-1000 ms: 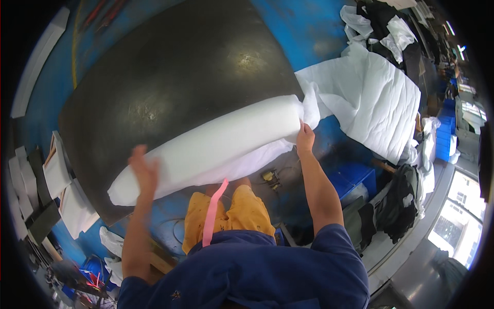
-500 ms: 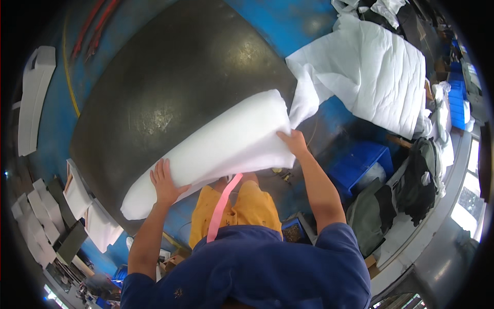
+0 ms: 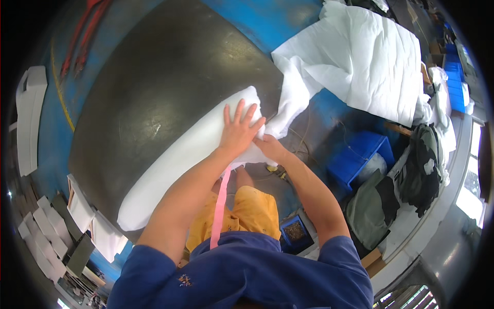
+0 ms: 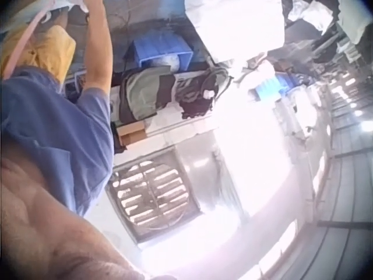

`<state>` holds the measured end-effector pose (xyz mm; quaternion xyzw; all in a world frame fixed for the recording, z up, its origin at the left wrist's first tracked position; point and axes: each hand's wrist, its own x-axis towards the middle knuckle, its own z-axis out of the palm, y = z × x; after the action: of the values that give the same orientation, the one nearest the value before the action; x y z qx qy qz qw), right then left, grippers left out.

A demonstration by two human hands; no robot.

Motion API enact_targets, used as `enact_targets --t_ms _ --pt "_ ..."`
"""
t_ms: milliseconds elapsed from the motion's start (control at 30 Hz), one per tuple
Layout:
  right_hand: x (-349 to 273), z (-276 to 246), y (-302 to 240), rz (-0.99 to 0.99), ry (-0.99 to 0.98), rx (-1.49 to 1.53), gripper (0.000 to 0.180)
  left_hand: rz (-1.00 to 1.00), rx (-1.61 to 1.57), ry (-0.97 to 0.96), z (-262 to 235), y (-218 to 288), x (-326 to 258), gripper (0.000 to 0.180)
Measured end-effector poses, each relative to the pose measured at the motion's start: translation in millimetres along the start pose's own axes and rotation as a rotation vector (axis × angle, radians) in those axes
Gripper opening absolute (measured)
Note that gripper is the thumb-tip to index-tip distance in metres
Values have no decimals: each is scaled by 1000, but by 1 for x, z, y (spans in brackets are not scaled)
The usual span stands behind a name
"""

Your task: Wrap a white foam piece around a wooden frame and fit a green fabric cover over the assembly, using scissors to trim materials.

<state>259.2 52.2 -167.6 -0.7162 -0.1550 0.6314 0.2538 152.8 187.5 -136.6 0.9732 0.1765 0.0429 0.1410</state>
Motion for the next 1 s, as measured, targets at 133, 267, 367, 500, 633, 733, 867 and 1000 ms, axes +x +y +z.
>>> enact_targets --t_ms 133,267,367,500,633,733,867,1000 --pt "-19 23 -4 -444 -202 -747 27 2 54 30 8 2 1 35" --pt "-12 47 -12 -365 -236 -667 48 23 64 -18 -6 -3 -6 41" --pt "10 55 -4 -396 -318 -310 48 -68 -110 -62 -33 -26 -49 80" --pt "15 99 20 -252 -366 186 46 -286 3 -157 -46 -47 -107 87" --pt "-2 150 15 -434 -59 -795 37 -249 84 -130 -32 -48 -112 88" --pt "-5 153 -3 -437 -555 -894 36 -185 -14 4 -36 -58 -122 89" --pt "-10 181 -2 -338 -412 9 45 -332 -46 -152 -66 -82 -194 85" --pt "-36 270 18 -455 -195 -857 37 -310 -60 -2 -62 -83 -226 86"
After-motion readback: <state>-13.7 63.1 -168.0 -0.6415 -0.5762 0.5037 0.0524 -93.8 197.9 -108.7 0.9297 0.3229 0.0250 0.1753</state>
